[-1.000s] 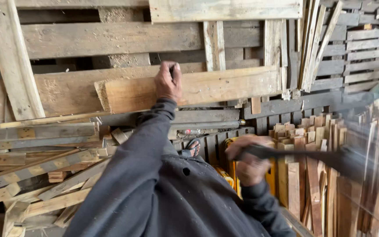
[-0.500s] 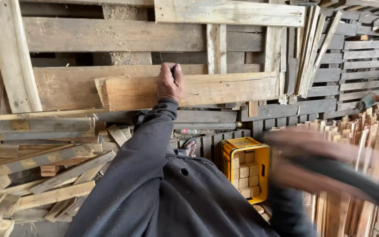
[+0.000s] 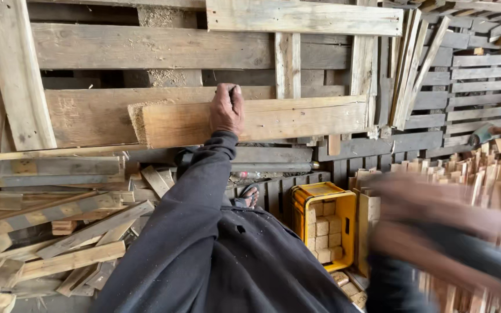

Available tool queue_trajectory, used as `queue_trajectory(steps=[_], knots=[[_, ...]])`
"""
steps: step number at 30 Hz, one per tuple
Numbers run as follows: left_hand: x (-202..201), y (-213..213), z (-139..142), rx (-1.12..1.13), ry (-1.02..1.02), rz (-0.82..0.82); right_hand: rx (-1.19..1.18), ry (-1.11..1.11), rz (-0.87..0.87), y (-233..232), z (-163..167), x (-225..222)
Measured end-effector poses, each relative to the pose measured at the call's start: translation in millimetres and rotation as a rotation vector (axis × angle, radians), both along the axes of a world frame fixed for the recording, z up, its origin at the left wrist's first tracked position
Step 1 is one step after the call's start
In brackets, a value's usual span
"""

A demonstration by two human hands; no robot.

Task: The person picks nails from a container and uses a hammer to drive them into wooden planks. They then place small wooden blocks onto the planks and continue hammering nails to secure them.

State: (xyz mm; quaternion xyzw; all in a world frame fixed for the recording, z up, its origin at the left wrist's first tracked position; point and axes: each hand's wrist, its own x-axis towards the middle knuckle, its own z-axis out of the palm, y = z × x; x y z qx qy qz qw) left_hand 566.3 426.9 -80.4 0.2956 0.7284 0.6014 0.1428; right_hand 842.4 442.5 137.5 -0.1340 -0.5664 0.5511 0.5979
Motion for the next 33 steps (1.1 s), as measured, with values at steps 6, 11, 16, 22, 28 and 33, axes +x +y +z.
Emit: queue_trajectory(steps=[6, 11, 16, 22, 28, 33], knots=[[-9.0, 3.6, -0.8, 0.049, 0.060, -0.001, -0.933, -1.172, -0.005, -98.4, -138.2, -0.4], [-6.4, 5.3, 0.9, 0.114, -0.095, 0.012, -0.757, -0.936, -0.056, -87.6, -123.5, 11.4], [-19.1, -30.4, -6.9, 0.261, -0.435, 0.094, -0.622, -1.021, 0.080, -83.8, -138.0, -11.7], [-83.6, -184.0, -13.3, 0.169, -0.183, 0.339, -0.902, -1.190, 0.096, -93.3, -147.4, -13.3], [-149.9, -225.2, 5.6, -0.761, -0.081, -0.193, -0.243, -1.419, 0.077, -38.5, -132.2, -91.1], [-198.8, -183.3, -4.9, -0.931, 0.076, -0.497, 0.101, -1.671, -0.036, 29.1, -147.5, -186.6]])
